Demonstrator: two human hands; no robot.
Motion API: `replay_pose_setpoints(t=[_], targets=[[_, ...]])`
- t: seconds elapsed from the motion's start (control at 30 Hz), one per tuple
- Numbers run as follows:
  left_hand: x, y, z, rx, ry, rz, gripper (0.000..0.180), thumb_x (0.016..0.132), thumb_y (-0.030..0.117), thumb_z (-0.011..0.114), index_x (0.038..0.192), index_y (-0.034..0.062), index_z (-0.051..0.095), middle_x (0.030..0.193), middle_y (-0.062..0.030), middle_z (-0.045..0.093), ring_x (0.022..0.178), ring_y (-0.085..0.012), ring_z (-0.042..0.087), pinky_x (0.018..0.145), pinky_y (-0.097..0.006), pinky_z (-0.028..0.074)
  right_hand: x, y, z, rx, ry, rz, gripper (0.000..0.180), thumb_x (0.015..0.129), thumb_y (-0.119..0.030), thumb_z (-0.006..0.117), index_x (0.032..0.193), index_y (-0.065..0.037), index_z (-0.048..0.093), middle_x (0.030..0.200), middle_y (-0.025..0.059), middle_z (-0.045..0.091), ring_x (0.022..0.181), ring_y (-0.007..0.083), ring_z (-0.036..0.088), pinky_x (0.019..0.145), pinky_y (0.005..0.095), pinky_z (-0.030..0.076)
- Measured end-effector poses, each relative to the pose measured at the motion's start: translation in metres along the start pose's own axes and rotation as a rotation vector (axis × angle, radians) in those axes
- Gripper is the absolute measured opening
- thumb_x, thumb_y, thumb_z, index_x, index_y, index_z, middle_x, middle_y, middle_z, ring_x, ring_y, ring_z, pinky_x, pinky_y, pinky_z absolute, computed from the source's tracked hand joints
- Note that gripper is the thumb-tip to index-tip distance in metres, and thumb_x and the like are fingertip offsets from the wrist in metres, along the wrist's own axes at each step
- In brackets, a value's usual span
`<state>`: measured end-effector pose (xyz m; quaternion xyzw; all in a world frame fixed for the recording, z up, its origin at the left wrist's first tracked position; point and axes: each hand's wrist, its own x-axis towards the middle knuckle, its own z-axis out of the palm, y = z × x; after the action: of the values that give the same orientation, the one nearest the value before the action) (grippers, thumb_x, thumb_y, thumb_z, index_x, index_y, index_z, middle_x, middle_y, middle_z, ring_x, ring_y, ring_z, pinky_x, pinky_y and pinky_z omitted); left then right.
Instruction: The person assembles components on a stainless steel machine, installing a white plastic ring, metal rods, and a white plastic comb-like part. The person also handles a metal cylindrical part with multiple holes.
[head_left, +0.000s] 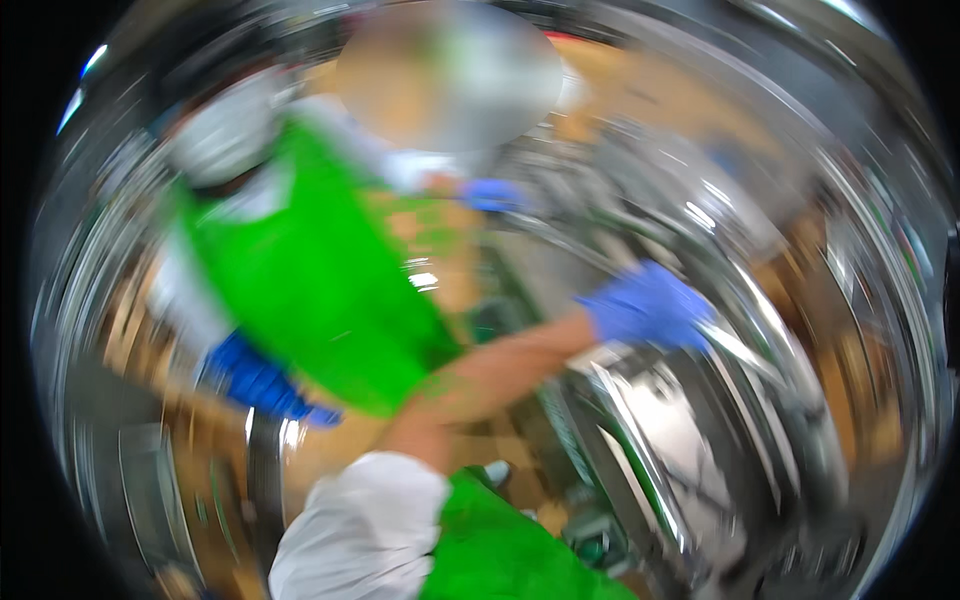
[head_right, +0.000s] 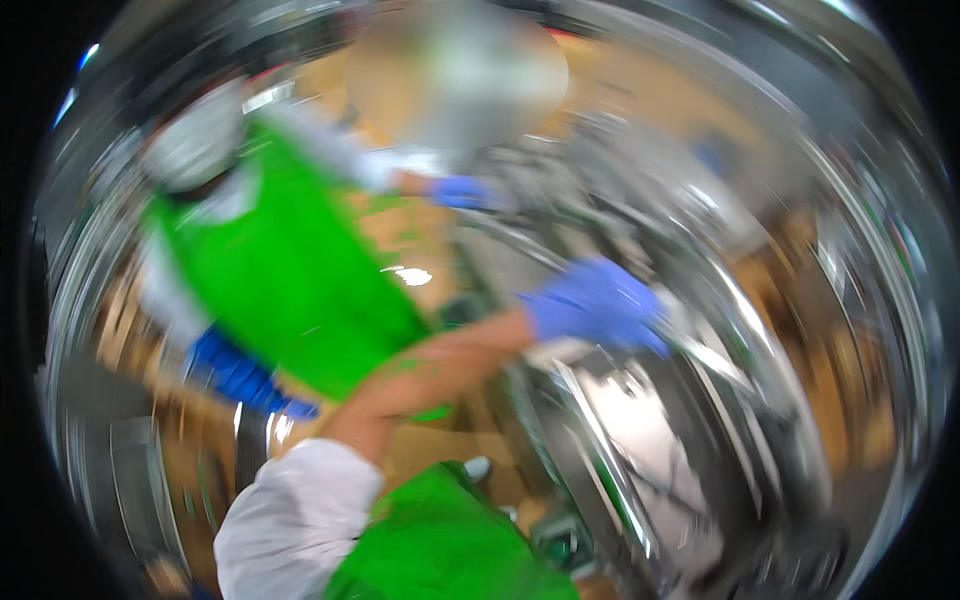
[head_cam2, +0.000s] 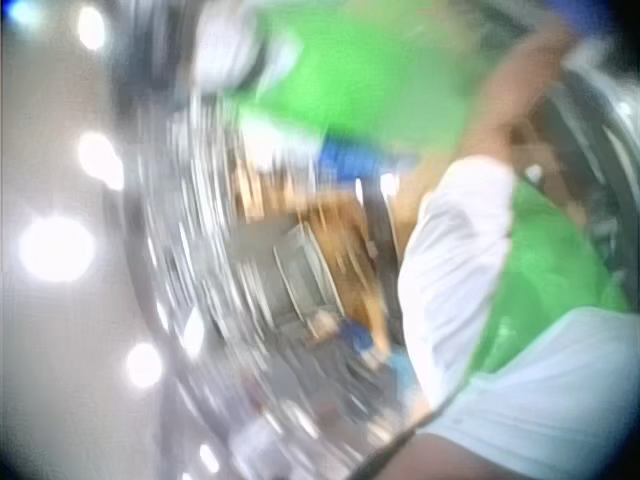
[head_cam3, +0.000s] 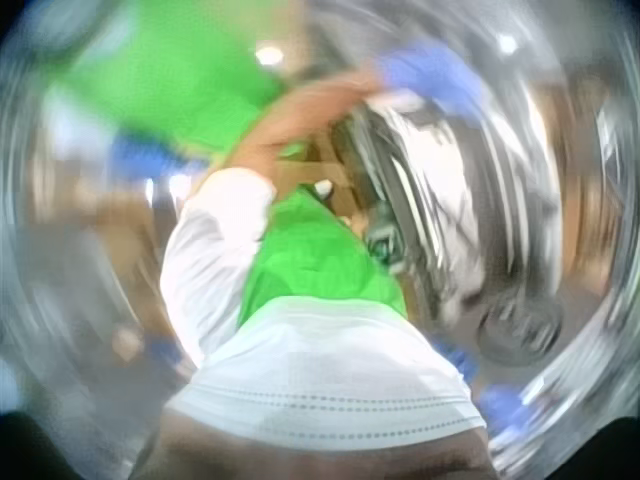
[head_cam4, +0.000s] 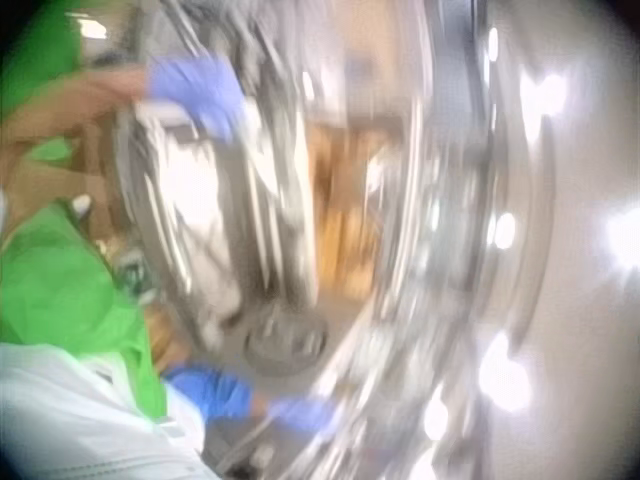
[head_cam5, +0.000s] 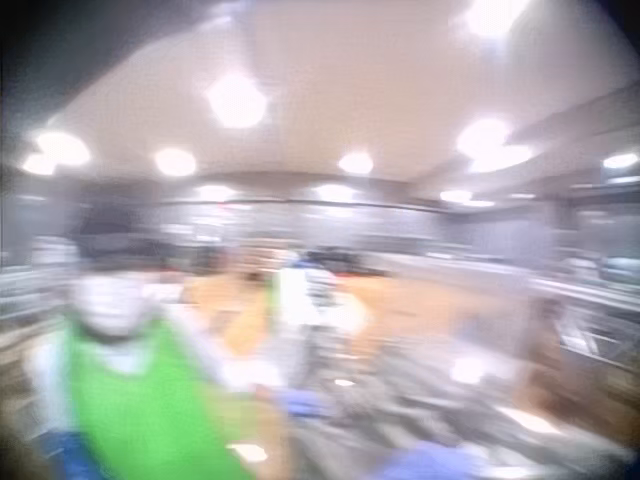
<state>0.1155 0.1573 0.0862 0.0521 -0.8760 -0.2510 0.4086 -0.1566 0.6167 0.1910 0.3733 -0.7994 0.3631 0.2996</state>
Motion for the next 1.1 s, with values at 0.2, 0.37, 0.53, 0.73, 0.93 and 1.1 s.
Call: replay_pose_setpoints(t=[0.2, 0.37, 0.53, 0.73, 0.93, 1.1], targets=[[0.073, 0.047, 0.091, 0.466, -0.259, 0.253, 0.036, 0.085, 0.048, 0.070, 0.088, 0.0120, 0.068, 0.073, -0.0131, 0.063, 0.067, -0.0345, 0.064, 0.059, -0.043, 0.050, -0.052, 0.065, -0.134, -0.245, 0.116, 0.464, 0.042, 0.101, -0.022, 0.057, 0.135, 0.002, 0.058, 0.135, 0.0135, 0.061, 0.126, 0.0207, 0.055, 0.109, 0.0322, 0.040], [0.110, 0.081, 0.190, 0.315, -0.290, 0.386, 0.033, 0.086, 0.042, 0.072, 0.094, 0.0103, 0.066, 0.078, -0.0126, 0.064, 0.071, -0.0339, 0.064, 0.061, -0.042, 0.049, -0.065, 0.140, -0.166, -0.233, 0.078, 0.599, 0.043, 0.098, -0.031, 0.057, 0.126, 0.001, 0.065, 0.124, 0.0130, 0.067, 0.117, 0.0208, 0.059, 0.104, 0.0335, 0.042], [0.130, 0.120, 0.257, 0.269, -0.390, 0.431, 0.036, 0.089, 0.043, 0.069, 0.096, 0.0079, 0.065, 0.080, -0.0144, 0.065, 0.072, -0.0356, 0.064, 0.062, -0.042, 0.049, -0.068, 0.152, -0.182, -0.329, 0.088, 0.538, 0.043, 0.096, -0.035, 0.059, 0.118, 0.001, 0.070, 0.115, 0.0126, 0.071, 0.107, 0.0219, 0.065, 0.096, 0.0337, 0.046], [0.138, 0.110, 0.277, 0.257, -0.396, 0.436, 0.036, 0.090, 0.042, 0.069, 0.098, 0.0066, 0.065, 0.082, -0.0154, 0.066, 0.073, -0.0361, 0.064, 0.064, -0.042, 0.049, -0.076, 0.159, -0.176, -0.494, 0.015, 0.332, 0.037, 0.096, -0.019, 0.048, 0.121, 0.000, 0.068, 0.121, 0.0137, 0.068, 0.114, 0.0236, 0.063, 0.101, 0.0322, 0.044], [0.139, 0.118, 0.275, 0.267, -0.423, 0.482, 0.035, 0.089, 0.040, 0.070, 0.101, 0.0069, 0.065, 0.083, -0.0149, 0.066, 0.073, -0.0363, 0.064, 0.063, -0.041, 0.050, -0.069, 0.127, -0.160, -0.371, 0.180, 0.572, 0.037, 0.097, -0.021, 0.047, 0.119, -0.002, 0.071, 0.122, 0.0135, 0.068, 0.116, 0.0239, 0.062, 0.102, 0.0321, 0.044], [0.145, 0.124, 0.274, 0.269, -0.409, 0.458, 0.037, 0.088, 0.042, 0.070, 0.101, 0.0073, 0.066, 0.083, -0.0144, 0.066, 0.073, -0.0359, 0.064, 0.063, -0.041, 0.050, -0.071, 0.133, -0.163, -0.230, 0.244, 0.633, 0.039, 0.097, -0.026, 0.049, 0.117, -0.002, 0.072, 0.122, 0.0137, 0.069, 0.118, 0.0233, 0.061, 0.105, 0.0330, 0.041]])
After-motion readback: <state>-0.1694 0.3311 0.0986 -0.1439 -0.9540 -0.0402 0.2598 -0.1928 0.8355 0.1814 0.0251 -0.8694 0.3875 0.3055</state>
